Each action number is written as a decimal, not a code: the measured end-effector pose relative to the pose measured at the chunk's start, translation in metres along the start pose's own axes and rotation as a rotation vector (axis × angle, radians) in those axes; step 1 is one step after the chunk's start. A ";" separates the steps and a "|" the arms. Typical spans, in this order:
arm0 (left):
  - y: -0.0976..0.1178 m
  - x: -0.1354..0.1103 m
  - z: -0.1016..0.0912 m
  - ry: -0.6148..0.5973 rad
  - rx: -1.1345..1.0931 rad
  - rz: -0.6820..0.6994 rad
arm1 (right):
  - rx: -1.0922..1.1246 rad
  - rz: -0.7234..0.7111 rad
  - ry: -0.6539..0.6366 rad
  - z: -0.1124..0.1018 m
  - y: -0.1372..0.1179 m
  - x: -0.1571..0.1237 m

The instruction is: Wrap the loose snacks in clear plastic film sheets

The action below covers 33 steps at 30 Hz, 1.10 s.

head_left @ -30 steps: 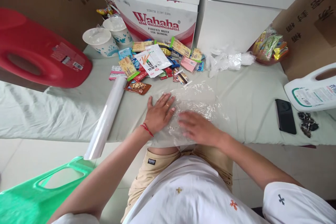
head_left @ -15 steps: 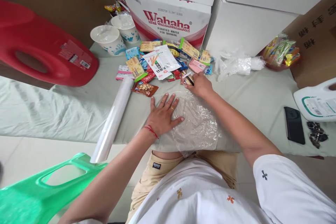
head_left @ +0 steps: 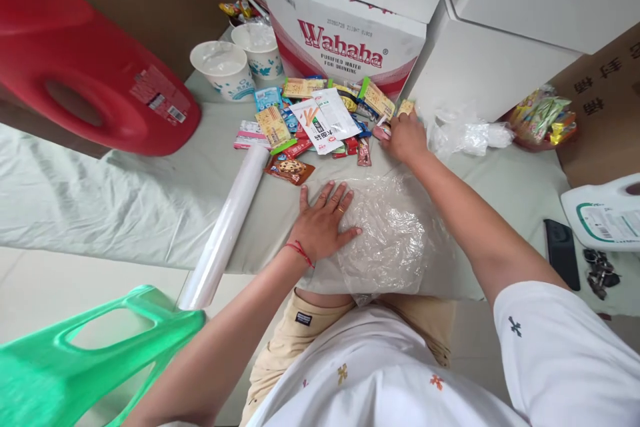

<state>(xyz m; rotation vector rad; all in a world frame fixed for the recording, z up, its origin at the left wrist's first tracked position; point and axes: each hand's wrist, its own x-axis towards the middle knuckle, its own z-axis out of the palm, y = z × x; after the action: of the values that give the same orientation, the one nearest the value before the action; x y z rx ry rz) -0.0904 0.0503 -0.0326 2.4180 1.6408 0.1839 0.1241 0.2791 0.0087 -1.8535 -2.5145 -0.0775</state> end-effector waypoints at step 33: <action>-0.003 -0.003 -0.006 0.044 -0.062 0.007 | 0.554 -0.658 -0.230 -0.019 0.007 -0.173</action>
<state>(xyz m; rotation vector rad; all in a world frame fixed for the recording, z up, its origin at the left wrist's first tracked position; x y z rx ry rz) -0.0953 0.0495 -0.0276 2.3907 1.6200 0.2869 0.1819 0.1155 0.0207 -0.8424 -2.7768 0.7723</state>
